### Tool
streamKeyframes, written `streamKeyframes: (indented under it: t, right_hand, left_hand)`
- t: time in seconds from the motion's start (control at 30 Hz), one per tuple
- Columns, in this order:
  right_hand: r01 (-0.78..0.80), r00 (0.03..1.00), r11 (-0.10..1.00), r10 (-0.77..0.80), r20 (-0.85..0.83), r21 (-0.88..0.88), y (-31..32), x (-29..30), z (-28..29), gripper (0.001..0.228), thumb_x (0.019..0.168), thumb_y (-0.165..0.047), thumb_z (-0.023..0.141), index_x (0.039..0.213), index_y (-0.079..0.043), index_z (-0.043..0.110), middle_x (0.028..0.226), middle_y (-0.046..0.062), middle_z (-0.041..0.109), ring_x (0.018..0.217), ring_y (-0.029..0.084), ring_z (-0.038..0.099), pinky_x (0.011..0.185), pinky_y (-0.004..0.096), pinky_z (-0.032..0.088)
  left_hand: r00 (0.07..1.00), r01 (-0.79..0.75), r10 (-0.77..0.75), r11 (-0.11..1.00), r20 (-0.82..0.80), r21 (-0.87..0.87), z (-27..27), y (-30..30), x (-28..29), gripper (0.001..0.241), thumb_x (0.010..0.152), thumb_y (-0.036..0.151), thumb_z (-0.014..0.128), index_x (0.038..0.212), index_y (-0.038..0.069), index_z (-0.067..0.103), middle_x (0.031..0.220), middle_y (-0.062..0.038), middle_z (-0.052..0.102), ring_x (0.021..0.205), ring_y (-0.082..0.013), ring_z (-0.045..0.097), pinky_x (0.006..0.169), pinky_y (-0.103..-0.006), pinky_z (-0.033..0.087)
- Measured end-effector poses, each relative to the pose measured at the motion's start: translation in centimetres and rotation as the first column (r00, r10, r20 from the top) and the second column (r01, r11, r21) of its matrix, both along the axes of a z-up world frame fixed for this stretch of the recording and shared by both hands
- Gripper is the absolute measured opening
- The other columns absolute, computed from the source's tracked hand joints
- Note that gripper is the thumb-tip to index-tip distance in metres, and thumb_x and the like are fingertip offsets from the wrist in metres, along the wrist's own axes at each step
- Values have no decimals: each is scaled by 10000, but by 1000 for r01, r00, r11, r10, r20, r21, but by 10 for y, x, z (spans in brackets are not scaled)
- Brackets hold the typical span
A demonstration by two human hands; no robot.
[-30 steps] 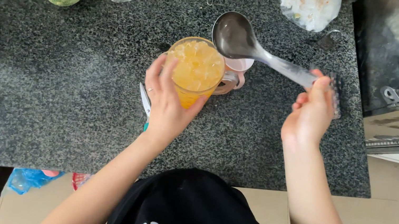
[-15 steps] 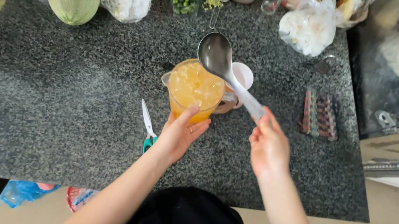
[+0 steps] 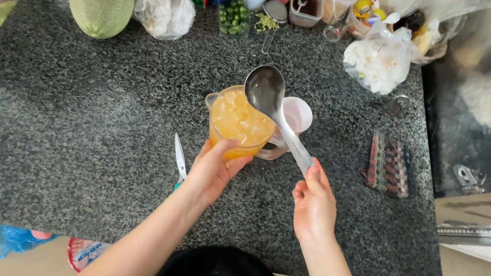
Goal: Adding ice to a pitcher of orange juice and stirring with a spoon.
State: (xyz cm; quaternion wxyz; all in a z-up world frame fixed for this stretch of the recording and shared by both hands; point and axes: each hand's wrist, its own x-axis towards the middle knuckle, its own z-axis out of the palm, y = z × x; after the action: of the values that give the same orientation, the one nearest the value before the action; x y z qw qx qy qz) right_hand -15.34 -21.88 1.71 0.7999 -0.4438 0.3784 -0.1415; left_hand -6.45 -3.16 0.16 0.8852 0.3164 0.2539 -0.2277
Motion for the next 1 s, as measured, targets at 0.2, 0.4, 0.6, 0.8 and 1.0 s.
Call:
streamKeyframes:
  t: [0.2, 0.4, 0.6, 0.8, 1.0]
  right_hand:
    - [98, 987, 949, -53, 154, -301, 9, 17, 16, 364, 1071, -172, 634, 1419, -67, 630, 1045, 51, 653, 705, 90, 532, 691, 179, 420]
    - [400, 853, 231, 261, 453, -887, 1, 39, 24, 197, 1017, 15, 726, 1158, -79, 825, 948, 46, 743, 760, 166, 588, 811, 279, 453]
    - [525, 793, -116, 426, 436, -843, -5, 66, 25, 93, 980, -117, 777, 986, -146, 865, 1063, 10, 834, 798, 188, 596, 903, 305, 405]
    - [556, 773, -243, 502, 388, -795, -7, 78, 37, 180, 1070, -141, 685, 1026, -180, 855, 1103, -36, 828, 849, 195, 571, 902, 318, 377]
    - [550, 747, -300, 594, 299, -779, -18, 85, 31, 249, 1090, -157, 629, 1032, -231, 860, 1099, -89, 817, 864, 192, 567, 859, 349, 384]
  left_hand:
    - [1000, 10, -11, 998, 13, 65, -2, 14, 36, 1142, 862, 124, 793, 1680, 120, -3, 1524, -362, 325, 1089, -514, 705, 986, -523, 569]
    - [998, 35, -40, 994, 47, 104, -10, 21, 63, 1175, 847, 145, 798, 1689, 107, -22, 1562, -391, 244, 1096, -557, 688, 970, -507, 580]
    - [994, 84, -91, 990, 59, 116, 5, 28, 70, 1196, 849, 157, 812, 1689, 116, -38, 1543, -468, 235, 1153, -598, 639, 1000, -535, 561]
    - [990, 105, -118, 982, 74, 157, 15, 29, 65, 1184, 842, 190, 816, 1691, 92, -4, 1532, -461, 283, 1151, -564, 660, 1001, -502, 568]
    - [988, 113, -131, 976, 87, 186, 17, 28, 64, 1186, 847, 213, 822, 1691, 82, -2, 1511, -460, 316, 1135, -541, 676, 991, -483, 572]
